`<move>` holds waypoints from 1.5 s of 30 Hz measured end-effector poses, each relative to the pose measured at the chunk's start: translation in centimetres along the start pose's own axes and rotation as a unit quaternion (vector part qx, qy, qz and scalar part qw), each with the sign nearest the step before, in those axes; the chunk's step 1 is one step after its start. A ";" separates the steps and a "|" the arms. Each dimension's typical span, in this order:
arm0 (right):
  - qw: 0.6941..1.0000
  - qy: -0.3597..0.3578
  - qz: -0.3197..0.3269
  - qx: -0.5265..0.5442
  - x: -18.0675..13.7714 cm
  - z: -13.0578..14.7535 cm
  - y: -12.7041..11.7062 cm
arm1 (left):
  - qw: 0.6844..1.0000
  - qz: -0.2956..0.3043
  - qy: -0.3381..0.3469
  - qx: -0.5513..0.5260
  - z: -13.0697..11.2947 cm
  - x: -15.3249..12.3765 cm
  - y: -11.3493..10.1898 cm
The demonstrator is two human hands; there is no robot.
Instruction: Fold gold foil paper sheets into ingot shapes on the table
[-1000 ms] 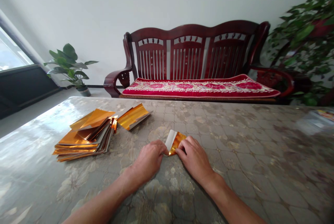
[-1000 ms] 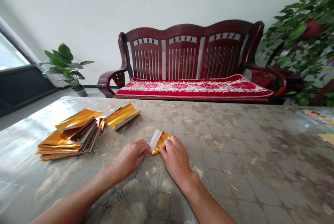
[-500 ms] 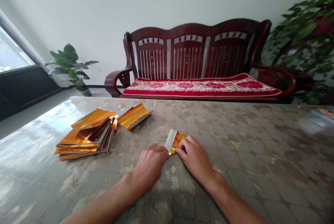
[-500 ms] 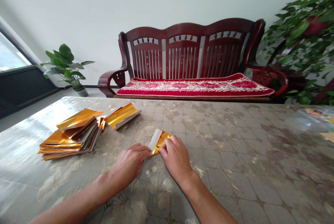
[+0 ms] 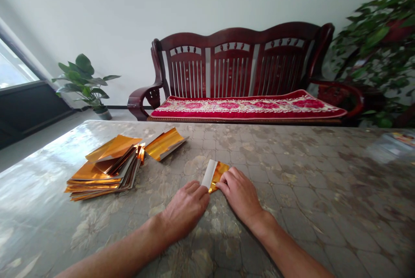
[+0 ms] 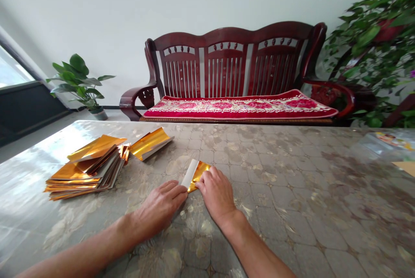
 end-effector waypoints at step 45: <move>0.999 -0.053 0.005 0.001 1.4 0.0 -0.4 | 0.996 0.016 -0.044 -0.082 -0.1 -0.1 0.6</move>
Point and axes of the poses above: each hand's wrist, its own x-axis towards the middle knuckle, its own y-axis out of the palm, z = x × y, the point moved 2 cm from there along x, towards the middle knuckle
